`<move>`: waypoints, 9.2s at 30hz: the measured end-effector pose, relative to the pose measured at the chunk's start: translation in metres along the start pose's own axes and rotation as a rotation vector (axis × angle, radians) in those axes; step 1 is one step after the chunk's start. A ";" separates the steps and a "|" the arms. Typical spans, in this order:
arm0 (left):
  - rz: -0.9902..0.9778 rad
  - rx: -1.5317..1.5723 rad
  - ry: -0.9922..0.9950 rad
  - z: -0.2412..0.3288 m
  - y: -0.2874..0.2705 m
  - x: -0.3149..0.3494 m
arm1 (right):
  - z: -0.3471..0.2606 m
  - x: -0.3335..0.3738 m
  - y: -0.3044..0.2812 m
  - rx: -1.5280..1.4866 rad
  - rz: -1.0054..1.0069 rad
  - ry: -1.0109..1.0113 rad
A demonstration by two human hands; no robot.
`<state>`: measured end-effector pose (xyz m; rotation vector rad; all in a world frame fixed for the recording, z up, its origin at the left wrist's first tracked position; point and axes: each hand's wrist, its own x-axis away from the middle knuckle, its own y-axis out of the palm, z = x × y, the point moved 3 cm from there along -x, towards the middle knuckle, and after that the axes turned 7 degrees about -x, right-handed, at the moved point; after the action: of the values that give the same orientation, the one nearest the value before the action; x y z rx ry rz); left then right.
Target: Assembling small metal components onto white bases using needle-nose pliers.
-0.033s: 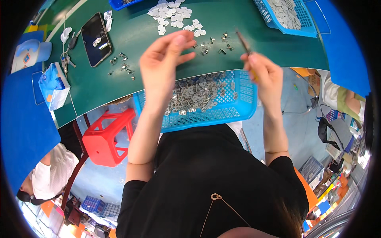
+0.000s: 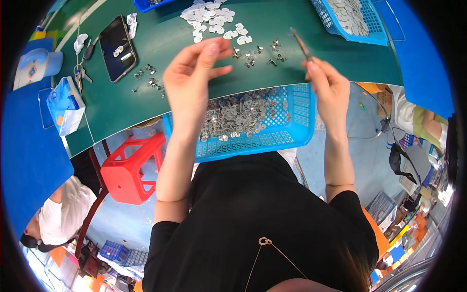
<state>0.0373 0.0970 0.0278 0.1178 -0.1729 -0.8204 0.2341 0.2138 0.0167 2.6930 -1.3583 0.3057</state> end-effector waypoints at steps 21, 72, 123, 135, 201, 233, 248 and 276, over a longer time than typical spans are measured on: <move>-0.053 -1.290 0.752 0.019 -0.048 -0.018 | -0.021 -0.031 0.012 1.044 0.484 -0.748; 0.311 -0.145 0.126 0.014 -0.144 0.037 | -0.010 -0.055 0.197 0.579 -0.280 -0.720; -0.036 0.241 -0.142 0.006 -0.053 0.030 | -0.024 -0.016 0.136 0.469 -0.206 -0.979; -0.010 0.197 -0.135 -0.012 -0.052 0.035 | -0.006 -0.007 0.117 0.022 -0.533 -0.504; 0.136 0.064 0.034 -0.011 -0.054 0.031 | -0.018 -0.020 0.136 -0.123 -0.157 -0.337; 0.037 0.153 -0.020 -0.007 -0.045 0.037 | -0.032 -0.013 0.127 0.292 -0.140 -0.851; 0.052 0.171 -0.040 -0.008 -0.043 0.038 | -0.026 -0.014 0.128 0.296 -0.142 -0.868; 0.042 0.193 -0.003 -0.010 -0.038 0.040 | -0.015 -0.012 0.120 -0.237 -0.277 -0.374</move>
<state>0.0384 0.0425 0.0161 0.2935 -0.2565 -0.7608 0.1287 0.1554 0.0291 2.7692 -0.9908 -0.3762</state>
